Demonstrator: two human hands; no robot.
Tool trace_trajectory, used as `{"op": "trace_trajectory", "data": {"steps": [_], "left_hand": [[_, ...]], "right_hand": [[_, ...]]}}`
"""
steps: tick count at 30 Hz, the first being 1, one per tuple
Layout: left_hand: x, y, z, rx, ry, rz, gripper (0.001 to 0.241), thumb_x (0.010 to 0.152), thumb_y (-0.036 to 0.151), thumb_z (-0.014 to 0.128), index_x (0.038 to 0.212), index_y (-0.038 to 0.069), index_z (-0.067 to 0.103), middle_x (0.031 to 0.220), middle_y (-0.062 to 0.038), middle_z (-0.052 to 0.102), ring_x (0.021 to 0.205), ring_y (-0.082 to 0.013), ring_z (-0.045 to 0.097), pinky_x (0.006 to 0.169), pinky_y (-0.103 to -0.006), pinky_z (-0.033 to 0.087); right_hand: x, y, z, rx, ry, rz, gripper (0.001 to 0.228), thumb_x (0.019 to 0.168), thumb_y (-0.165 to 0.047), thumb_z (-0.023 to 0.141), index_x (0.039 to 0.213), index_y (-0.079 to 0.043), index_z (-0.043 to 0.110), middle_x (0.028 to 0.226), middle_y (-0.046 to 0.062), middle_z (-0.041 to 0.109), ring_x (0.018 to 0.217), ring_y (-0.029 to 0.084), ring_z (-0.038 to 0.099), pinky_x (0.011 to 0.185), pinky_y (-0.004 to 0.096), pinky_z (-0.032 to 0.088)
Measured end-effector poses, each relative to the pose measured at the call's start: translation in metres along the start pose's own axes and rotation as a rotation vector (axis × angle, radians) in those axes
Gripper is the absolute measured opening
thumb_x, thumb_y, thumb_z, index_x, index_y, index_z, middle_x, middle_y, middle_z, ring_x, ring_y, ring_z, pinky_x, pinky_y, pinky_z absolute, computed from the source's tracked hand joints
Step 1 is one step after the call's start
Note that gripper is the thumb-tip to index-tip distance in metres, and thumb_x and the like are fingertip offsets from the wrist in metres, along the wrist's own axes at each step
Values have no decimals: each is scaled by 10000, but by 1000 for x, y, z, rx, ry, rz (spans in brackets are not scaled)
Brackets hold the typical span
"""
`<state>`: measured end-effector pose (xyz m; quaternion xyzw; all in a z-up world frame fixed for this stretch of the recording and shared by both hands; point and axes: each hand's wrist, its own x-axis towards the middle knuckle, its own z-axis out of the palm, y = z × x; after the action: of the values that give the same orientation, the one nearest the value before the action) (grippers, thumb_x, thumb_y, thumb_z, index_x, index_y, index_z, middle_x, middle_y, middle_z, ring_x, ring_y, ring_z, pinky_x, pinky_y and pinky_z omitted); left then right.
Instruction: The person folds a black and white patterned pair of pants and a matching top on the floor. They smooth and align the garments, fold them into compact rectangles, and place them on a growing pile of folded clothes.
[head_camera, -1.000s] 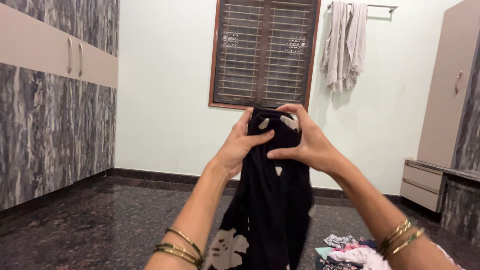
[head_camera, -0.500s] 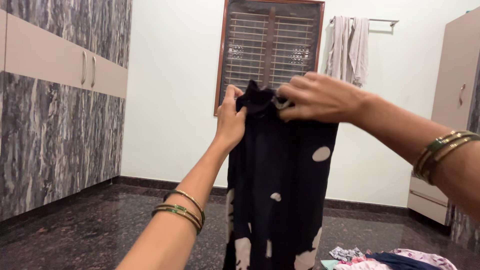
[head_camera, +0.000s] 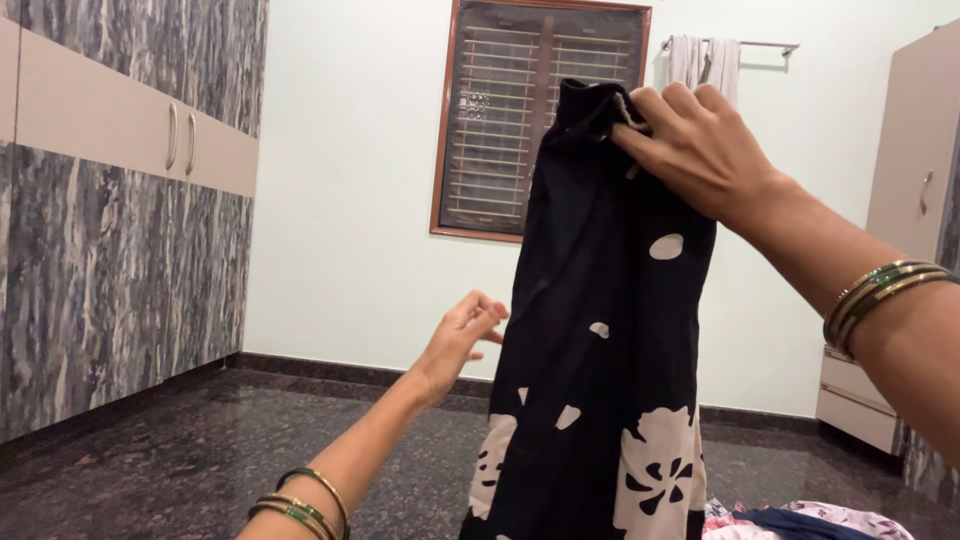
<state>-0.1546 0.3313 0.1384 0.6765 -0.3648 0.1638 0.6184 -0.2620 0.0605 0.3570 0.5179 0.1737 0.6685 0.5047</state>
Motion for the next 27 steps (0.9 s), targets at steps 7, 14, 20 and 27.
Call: {"op": "trace_trajectory", "data": {"steps": [7, 14, 20, 27], "left_hand": [[-9, -1, 31, 53, 32, 235, 883, 676, 208, 891, 1252, 160, 224, 1302, -201, 470, 1212, -305, 578, 838, -464, 616], [-21, -3, 39, 82, 137, 254, 544, 781, 165, 837, 1195, 94, 491, 1220, -146, 614, 957, -220, 687, 681, -317, 638], [-39, -11, 41, 179, 132, 223, 689, 687, 270, 894, 1235, 116, 506, 1180, -85, 592, 990, -196, 630, 702, -384, 620], [-44, 3, 54, 176, 129, 453, 732, 828, 300, 809, 1464, 144, 482, 1383, -116, 536, 1238, -273, 582, 977, -429, 538]], "right_hand": [[-5, -14, 5, 63, 61, 33, 315, 924, -310, 727, 1206, -169, 725, 1212, 52, 613, 954, 164, 599, 763, 302, 480], [-8, -7, 11, 63, 81, 105, 244, 979, -155, 698, 1220, -172, 722, 1199, 56, 599, 999, 175, 604, 804, 306, 482], [-12, -2, 15, 66, 36, 186, 197, 1004, -119, 700, 1194, -170, 710, 1137, 71, 602, 992, 197, 601, 817, 342, 486], [-14, -7, 20, 69, 52, 228, 229, 1013, -55, 678, 1221, -148, 693, 1121, 68, 596, 956, 191, 607, 809, 340, 487]]}}
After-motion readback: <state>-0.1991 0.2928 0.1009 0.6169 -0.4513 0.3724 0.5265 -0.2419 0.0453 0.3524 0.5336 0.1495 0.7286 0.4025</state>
